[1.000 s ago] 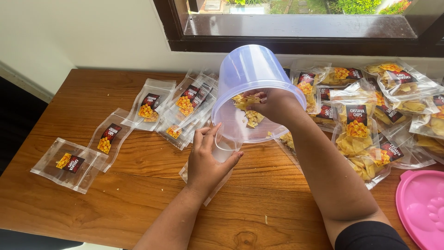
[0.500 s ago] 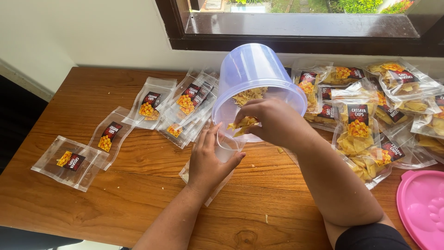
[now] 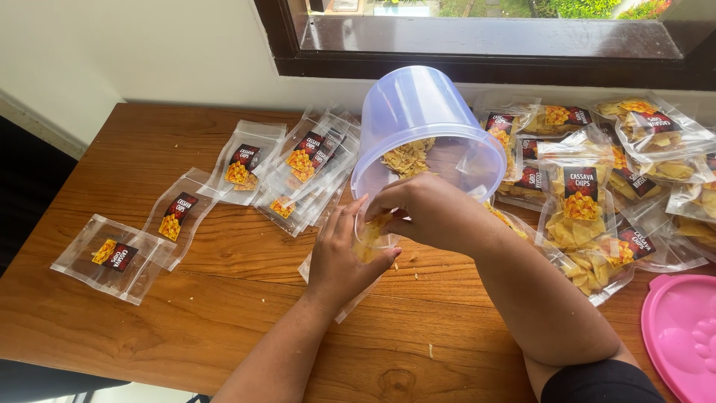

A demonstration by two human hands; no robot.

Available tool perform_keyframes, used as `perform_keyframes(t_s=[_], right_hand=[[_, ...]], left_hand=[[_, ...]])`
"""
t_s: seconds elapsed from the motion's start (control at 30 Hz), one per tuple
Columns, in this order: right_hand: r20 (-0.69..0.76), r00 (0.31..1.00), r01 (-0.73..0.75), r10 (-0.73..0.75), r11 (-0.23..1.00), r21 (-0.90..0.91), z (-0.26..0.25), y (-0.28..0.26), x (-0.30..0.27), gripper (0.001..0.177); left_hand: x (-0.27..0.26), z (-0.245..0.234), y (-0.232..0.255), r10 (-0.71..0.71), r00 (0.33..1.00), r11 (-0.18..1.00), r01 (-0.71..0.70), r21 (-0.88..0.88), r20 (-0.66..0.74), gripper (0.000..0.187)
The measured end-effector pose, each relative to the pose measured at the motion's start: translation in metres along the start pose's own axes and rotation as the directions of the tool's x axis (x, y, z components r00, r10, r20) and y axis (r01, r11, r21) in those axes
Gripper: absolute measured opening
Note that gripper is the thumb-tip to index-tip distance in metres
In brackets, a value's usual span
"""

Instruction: Packaging cassava chips into small plastic bags using a measuring cup to transfer them from a larger container.

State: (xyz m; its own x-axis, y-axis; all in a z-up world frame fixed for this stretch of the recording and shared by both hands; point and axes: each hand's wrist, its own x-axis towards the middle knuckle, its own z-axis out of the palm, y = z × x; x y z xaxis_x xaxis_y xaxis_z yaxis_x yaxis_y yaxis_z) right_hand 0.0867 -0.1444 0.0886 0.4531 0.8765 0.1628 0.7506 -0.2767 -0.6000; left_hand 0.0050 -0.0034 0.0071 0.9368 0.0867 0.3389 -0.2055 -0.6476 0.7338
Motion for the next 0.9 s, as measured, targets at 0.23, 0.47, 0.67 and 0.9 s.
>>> perform_keyframes(t_s=[0.23, 0.47, 0.67, 0.9], right_hand=[[-0.106, 0.994, 0.016, 0.017, 0.955, 0.296, -0.008, -0.01, -0.003, 0.016], [-0.196, 0.98, 0.075, -0.042, 0.984, 0.162, -0.014, -0.01, -0.005, 0.007], [-0.196, 0.966, -0.201, 0.168, 0.965, -0.166, -0.019, 0.006, -0.009, 0.012], [0.23, 0.842, -0.377, 0.488, 0.837, -0.397, 0.031, 0.038, -0.004, 0.016]], left_hand=[[0.0, 0.001, 0.0, 0.072, 0.995, 0.995, -0.076, -0.057, -0.064, 0.076], [-0.001, -0.004, 0.007, 0.109, 0.987, 0.982, -0.126, -0.14, -0.121, 0.077], [-0.001, -0.007, 0.005, 0.069, 0.962, 0.952, -0.143, -0.272, -0.264, 0.074], [0.001, -0.005, -0.001, 0.067, 0.953, 0.948, -0.154, -0.28, -0.296, 0.073]])
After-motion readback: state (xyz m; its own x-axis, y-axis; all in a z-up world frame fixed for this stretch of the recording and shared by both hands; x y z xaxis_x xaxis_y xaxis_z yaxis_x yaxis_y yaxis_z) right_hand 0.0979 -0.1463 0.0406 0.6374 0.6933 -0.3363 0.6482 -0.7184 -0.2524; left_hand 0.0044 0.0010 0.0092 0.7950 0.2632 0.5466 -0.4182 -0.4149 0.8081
